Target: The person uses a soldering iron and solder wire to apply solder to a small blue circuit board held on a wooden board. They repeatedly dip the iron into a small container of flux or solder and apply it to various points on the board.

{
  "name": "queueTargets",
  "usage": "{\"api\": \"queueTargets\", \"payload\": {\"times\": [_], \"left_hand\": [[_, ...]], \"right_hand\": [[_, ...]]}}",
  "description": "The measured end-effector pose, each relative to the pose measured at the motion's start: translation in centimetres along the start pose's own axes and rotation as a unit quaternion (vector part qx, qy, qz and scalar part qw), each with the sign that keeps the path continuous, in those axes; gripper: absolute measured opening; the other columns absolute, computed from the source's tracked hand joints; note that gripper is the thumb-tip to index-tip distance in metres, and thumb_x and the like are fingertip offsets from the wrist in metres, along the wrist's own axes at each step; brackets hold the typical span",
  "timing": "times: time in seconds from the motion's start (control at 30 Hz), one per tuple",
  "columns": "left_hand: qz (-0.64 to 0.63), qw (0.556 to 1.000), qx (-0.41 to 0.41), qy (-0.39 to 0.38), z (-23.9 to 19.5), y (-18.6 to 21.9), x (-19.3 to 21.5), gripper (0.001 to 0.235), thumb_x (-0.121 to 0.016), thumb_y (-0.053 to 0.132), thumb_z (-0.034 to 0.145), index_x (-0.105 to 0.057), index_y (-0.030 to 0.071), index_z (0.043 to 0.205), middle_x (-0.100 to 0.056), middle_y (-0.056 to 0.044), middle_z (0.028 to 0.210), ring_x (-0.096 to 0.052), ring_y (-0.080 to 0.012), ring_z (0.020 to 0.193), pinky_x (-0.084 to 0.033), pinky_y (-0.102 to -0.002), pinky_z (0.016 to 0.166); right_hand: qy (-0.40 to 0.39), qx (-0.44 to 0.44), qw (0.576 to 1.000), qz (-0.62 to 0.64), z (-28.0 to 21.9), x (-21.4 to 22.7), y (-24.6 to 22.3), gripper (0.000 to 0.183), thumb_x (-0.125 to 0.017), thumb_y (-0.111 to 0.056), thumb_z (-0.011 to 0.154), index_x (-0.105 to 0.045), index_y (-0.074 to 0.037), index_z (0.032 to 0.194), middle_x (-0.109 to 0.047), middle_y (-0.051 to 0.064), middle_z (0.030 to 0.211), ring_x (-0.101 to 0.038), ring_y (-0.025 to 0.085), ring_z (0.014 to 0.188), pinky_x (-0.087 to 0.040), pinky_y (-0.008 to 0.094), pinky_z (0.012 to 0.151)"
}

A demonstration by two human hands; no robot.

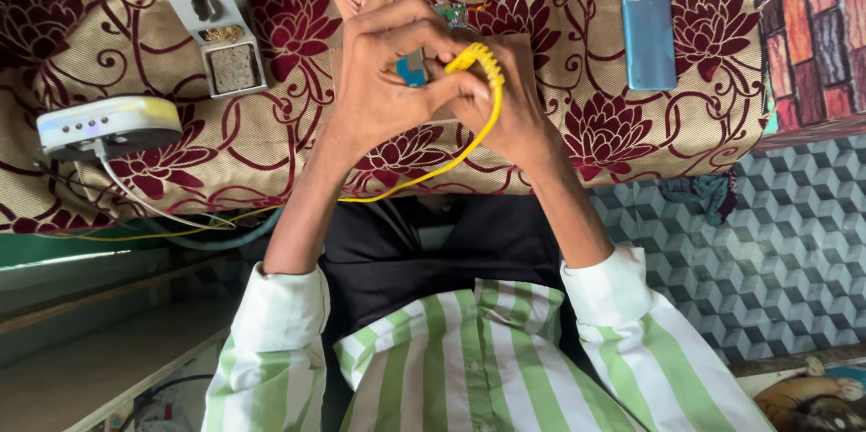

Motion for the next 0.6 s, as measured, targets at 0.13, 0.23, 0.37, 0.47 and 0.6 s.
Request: {"api": "queueTargets", "payload": {"times": [0.13, 0.23, 0.37, 0.47, 0.6], "left_hand": [[-0.049, 0.998, 0.013, 0.026, -0.4, -1.6, -0.5, 0.043, -0.095, 0.027, 0.082, -0.059, 0.004, 0.076, -0.061, -0.003, 0.081, -0.054, -0.0192, 0.077, -0.038, -0.034, 0.079], [-0.039, 0.997, 0.005, 0.068, -0.6, -2.4, -0.6, 0.04, -0.091, 0.018, 0.083, -0.055, 0.004, 0.072, -0.059, -0.004, 0.077, -0.051, -0.0188, 0.071, -0.036, -0.037, 0.081], [-0.054, 0.995, 0.012, 0.088, -0.3, -3.4, -0.3, 0.04, -0.088, 0.014, 0.087, -0.053, 0.002, 0.073, -0.058, -0.004, 0.076, -0.049, -0.0182, 0.071, -0.037, -0.036, 0.08], [-0.042, 0.995, -0.007, 0.086, -0.1, -3.3, -0.3, 0.029, -0.088, 0.016, 0.089, -0.064, 0.003, 0.08, -0.059, -0.005, 0.078, -0.049, -0.0194, 0.074, -0.039, -0.035, 0.079], [0.036, 0.995, -0.049, 0.085, 0.0, -2.2, -0.1, 0.029, -0.09, 0.016, 0.09, -0.067, 0.002, 0.078, -0.058, -0.007, 0.078, -0.052, -0.0239, 0.077, -0.042, -0.039, 0.082]], "right_hand": [[-0.014, -0.003, 0.998, -0.066, -0.1, -0.1, -0.2, 0.04, -0.084, -0.021, 0.093, -0.063, -0.008, 0.125, -0.053, 0.006, 0.122, -0.051, 0.024, 0.112, -0.041, 0.046, 0.099], [-0.03, -0.027, 0.995, -0.086, 0.6, -0.3, 0.0, 0.049, -0.083, -0.024, 0.094, -0.06, -0.007, 0.132, -0.052, 0.007, 0.117, -0.051, 0.025, 0.107, -0.039, 0.046, 0.095], [-0.033, -0.014, 0.99, -0.14, 1.4, -1.1, -0.3, 0.052, -0.085, -0.031, 0.094, -0.056, -0.007, 0.129, -0.053, 0.007, 0.116, -0.054, 0.025, 0.105, -0.04, 0.045, 0.089], [-0.011, 0.007, 0.989, -0.15, 1.3, -0.8, -0.2, 0.054, -0.082, -0.03, 0.1, -0.049, -0.004, 0.134, -0.053, 0.008, 0.122, -0.055, 0.026, 0.109, -0.042, 0.044, 0.09], [0.011, 0.031, 0.988, -0.151, 1.4, -0.7, -0.1, 0.054, -0.083, -0.031, 0.102, -0.046, -0.005, 0.131, -0.053, 0.011, 0.126, -0.056, 0.027, 0.11, -0.043, 0.046, 0.09]]}}
Point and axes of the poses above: each hand's wrist, its own z-axis towards the middle knuckle, its own x-axis out of the back of the hand, y = z × x, the point moved 4 cm from there along z, towards the middle knuckle
